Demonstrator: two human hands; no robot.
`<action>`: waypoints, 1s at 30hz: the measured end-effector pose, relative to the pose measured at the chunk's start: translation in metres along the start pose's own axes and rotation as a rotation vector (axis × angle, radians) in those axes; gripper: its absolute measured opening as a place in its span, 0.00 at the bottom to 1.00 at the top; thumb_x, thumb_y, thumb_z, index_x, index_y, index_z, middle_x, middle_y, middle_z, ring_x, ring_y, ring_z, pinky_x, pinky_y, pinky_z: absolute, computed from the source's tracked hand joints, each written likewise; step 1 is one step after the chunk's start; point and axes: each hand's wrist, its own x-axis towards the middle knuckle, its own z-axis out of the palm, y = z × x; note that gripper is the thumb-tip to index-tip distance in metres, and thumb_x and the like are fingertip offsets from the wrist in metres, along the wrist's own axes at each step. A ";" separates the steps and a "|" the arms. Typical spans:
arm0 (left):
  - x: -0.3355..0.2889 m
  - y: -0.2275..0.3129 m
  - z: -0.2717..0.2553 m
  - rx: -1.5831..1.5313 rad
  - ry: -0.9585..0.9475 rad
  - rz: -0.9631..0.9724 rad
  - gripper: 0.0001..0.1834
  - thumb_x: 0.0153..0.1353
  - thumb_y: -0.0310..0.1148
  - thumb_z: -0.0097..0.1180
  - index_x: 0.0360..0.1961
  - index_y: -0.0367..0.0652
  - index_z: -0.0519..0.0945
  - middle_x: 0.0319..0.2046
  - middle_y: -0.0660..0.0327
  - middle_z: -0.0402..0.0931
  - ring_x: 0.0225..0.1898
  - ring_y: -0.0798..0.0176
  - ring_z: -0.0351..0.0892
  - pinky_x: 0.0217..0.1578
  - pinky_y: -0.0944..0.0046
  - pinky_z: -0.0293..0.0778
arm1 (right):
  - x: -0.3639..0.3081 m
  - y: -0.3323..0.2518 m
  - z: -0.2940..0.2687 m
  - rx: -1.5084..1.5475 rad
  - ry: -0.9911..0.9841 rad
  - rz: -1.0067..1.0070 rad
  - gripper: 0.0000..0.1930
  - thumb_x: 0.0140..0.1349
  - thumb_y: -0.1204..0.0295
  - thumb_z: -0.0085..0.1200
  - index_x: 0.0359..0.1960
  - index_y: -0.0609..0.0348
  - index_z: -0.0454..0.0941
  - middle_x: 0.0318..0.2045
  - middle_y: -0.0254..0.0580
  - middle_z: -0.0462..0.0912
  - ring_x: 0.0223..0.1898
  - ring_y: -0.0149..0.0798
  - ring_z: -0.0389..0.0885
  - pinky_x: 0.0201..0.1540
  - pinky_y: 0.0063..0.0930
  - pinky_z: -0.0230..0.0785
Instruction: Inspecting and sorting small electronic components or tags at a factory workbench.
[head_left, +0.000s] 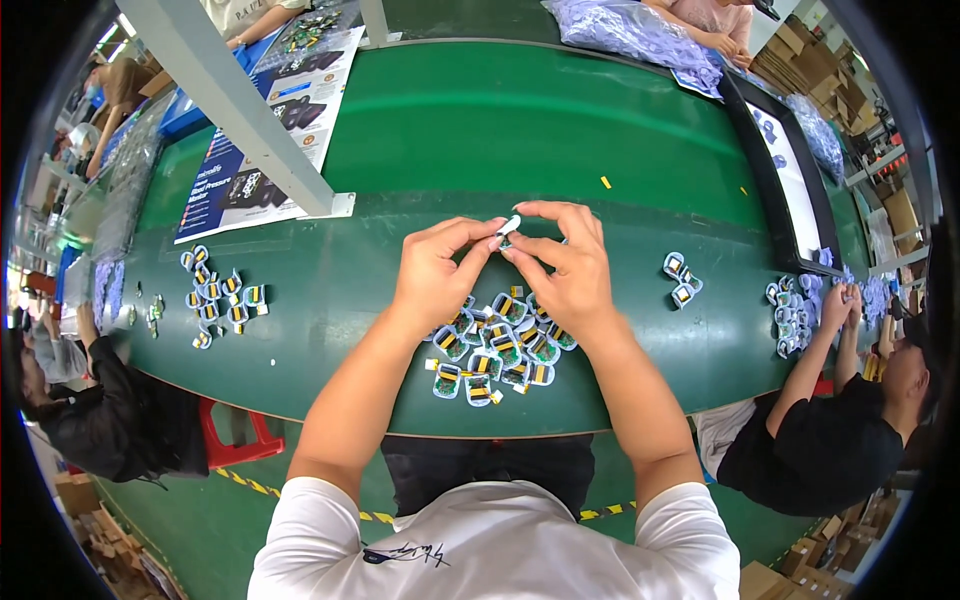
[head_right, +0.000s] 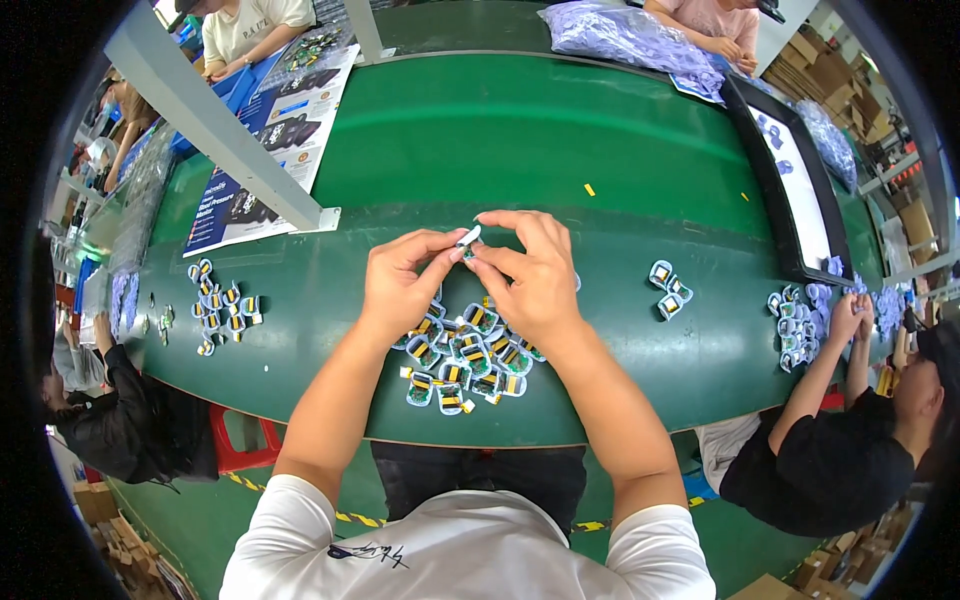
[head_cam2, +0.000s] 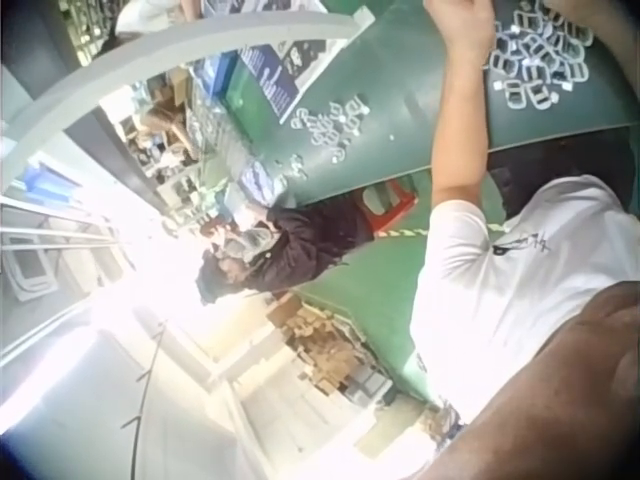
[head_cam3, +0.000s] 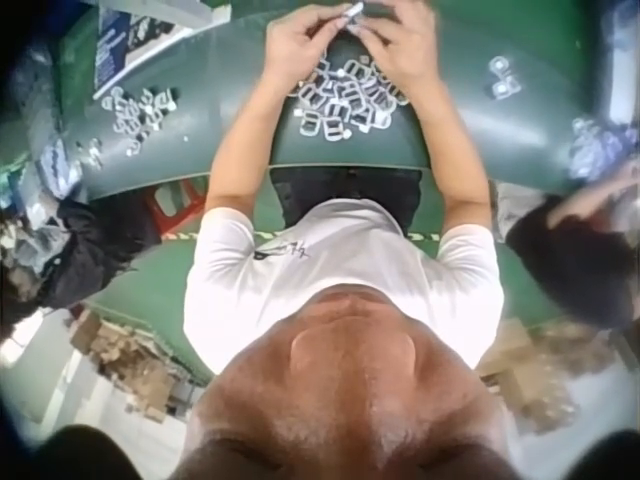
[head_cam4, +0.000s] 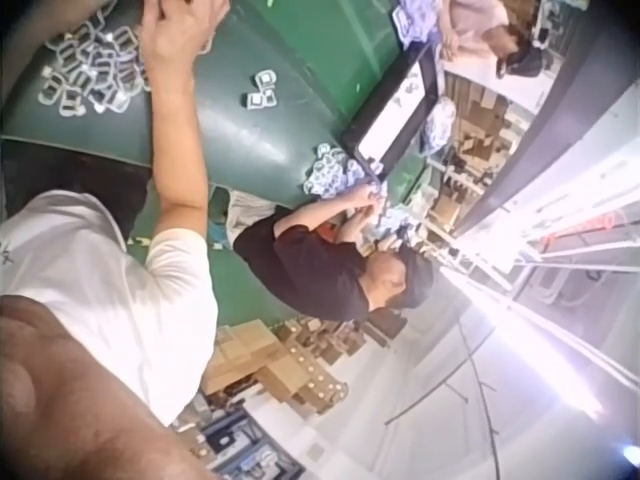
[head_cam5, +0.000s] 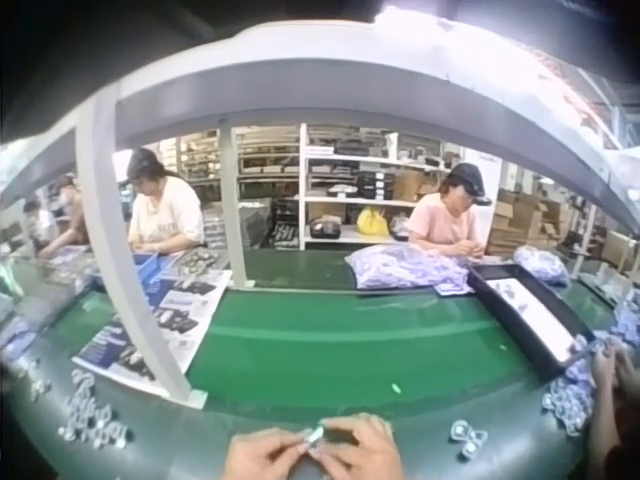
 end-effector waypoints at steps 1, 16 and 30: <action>0.000 0.002 0.000 0.128 -0.003 0.109 0.11 0.67 0.20 0.64 0.49 0.36 0.89 0.42 0.54 0.90 0.42 0.64 0.89 0.44 0.64 0.83 | -0.001 -0.003 0.002 0.078 -0.004 0.065 0.10 0.56 0.74 0.72 0.40 0.57 0.92 0.55 0.41 0.85 0.57 0.46 0.80 0.59 0.40 0.70; -0.002 -0.005 0.006 -0.216 0.045 -0.083 0.13 0.68 0.19 0.63 0.53 0.34 0.87 0.44 0.55 0.88 0.46 0.64 0.89 0.49 0.65 0.85 | -0.002 0.000 0.001 0.429 0.058 0.270 0.12 0.64 0.79 0.64 0.49 0.63 0.88 0.55 0.47 0.86 0.58 0.44 0.84 0.63 0.34 0.72; -0.003 0.000 0.006 0.030 0.047 0.096 0.12 0.67 0.17 0.64 0.50 0.33 0.88 0.43 0.55 0.88 0.44 0.66 0.88 0.48 0.67 0.84 | -0.001 -0.011 0.001 -0.162 0.118 -0.096 0.11 0.54 0.74 0.72 0.41 0.59 0.89 0.54 0.38 0.86 0.56 0.45 0.83 0.66 0.56 0.66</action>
